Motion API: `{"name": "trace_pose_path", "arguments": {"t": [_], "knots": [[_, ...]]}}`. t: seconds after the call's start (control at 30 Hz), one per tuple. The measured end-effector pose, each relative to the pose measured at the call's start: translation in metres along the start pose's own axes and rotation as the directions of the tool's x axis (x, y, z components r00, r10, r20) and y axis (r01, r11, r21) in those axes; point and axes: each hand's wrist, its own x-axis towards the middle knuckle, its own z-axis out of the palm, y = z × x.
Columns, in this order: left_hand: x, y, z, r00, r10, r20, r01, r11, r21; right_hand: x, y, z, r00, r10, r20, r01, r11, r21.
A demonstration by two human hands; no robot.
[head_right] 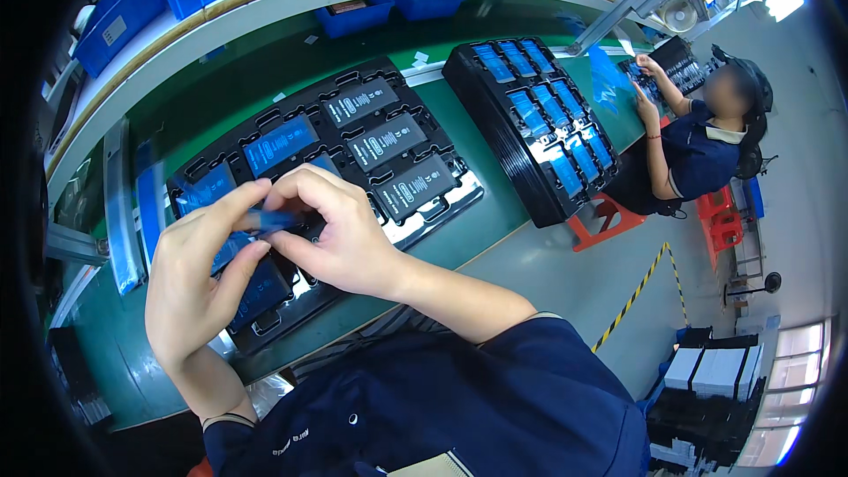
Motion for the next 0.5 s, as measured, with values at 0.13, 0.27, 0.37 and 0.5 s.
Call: {"name": "trace_pose_path", "arguments": {"t": [0.13,0.27,0.37,0.5], "knots": [[0.0,-0.003,0.007,0.995,0.064,-0.07,-0.058,0.995,0.082,0.0,-0.006,0.0,0.996,-0.085,-0.003,0.083,0.989,-0.125],[-0.003,-0.007,0.004,0.99,0.129,-0.063,-0.121,0.986,0.112,-0.002,-0.01,-0.002,0.989,-0.14,0.049,0.147,0.969,-0.196],[-0.003,-0.005,0.002,0.989,0.129,-0.077,-0.114,0.978,0.174,-0.002,-0.019,-0.01,0.984,-0.153,0.086,0.166,0.97,-0.178],[-0.002,-0.007,-0.002,0.995,0.088,-0.047,-0.076,0.973,0.218,-0.005,-0.023,-0.024,0.986,-0.096,0.133,0.106,0.992,-0.07]]}}
